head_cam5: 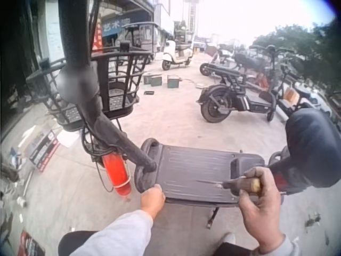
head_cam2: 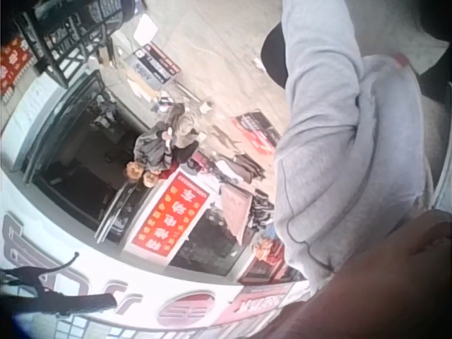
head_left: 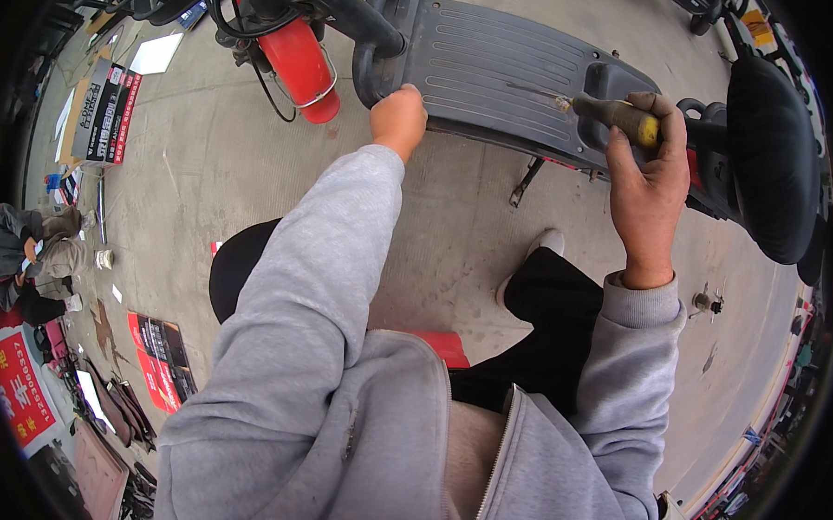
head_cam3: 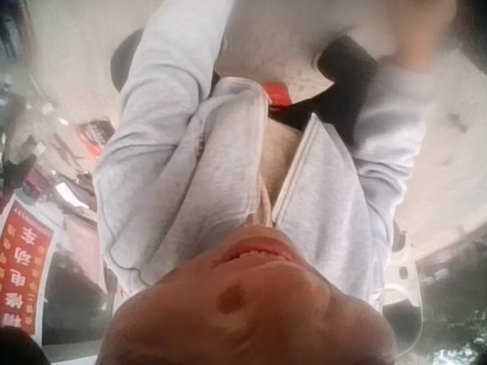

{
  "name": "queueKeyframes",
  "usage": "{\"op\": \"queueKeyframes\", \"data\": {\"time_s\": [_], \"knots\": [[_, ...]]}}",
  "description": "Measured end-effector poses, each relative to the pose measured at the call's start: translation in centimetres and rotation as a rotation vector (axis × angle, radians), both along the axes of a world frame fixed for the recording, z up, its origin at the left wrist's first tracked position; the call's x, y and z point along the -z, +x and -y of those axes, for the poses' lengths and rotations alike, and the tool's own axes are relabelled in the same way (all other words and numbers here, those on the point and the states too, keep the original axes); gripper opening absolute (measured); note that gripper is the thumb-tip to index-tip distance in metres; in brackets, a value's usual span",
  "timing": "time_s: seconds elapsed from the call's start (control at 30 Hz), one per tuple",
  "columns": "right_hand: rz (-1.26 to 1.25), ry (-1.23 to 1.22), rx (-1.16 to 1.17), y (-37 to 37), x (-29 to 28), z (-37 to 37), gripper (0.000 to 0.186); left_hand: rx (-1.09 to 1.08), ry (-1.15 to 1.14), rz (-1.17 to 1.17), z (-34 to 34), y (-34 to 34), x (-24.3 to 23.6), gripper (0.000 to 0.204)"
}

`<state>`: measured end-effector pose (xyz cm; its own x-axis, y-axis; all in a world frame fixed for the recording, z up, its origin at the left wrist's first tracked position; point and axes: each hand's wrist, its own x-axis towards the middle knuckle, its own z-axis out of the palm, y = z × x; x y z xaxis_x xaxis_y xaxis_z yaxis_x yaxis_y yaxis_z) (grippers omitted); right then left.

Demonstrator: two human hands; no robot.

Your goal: The person attaches a green strap to the handlebar of a red electric scooter, rides it briefly, then dismounts and uses a screwdriver to tighten screws on the scooter's deck and front wheel. The person also picks up a screwdriver from the ground and continues working on the scooter.

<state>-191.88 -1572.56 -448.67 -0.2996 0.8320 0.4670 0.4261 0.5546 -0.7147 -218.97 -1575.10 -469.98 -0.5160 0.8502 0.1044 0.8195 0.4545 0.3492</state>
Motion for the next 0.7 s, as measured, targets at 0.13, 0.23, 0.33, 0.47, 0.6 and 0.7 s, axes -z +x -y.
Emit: {"op": "queueKeyframes", "data": {"time_s": [0.13,0.23,0.33,0.47,0.6,0.7], "knots": [[0.018,0.006,0.064,3.3,-0.1,-0.8,0.034,-0.055,0.041,0.020,-0.2,0.7,0.3,0.017],[-0.006,-0.063,0.098,5.9,-0.4,-1.1,0.033,-0.076,0.127,0.085,0.0,1.3,-0.1,0.020],[0.016,-0.020,0.129,7.8,-0.4,-1.9,0.032,-0.124,0.220,0.301,0.0,2.1,-2.5,0.019],[0.046,-0.061,0.161,10.0,-0.2,-2.8,0.031,-0.133,0.442,1.018,-1.3,3.4,-9.1,0.016],[0.098,-0.020,0.185,11.3,0.6,-2.7,0.031,0.042,0.664,1.290,-1.1,5.3,-16.8,0.017],[0.098,-0.084,0.191,12.0,1.1,-2.4,0.032,0.121,0.706,1.498,0.1,6.0,-22.0,0.016]]}}
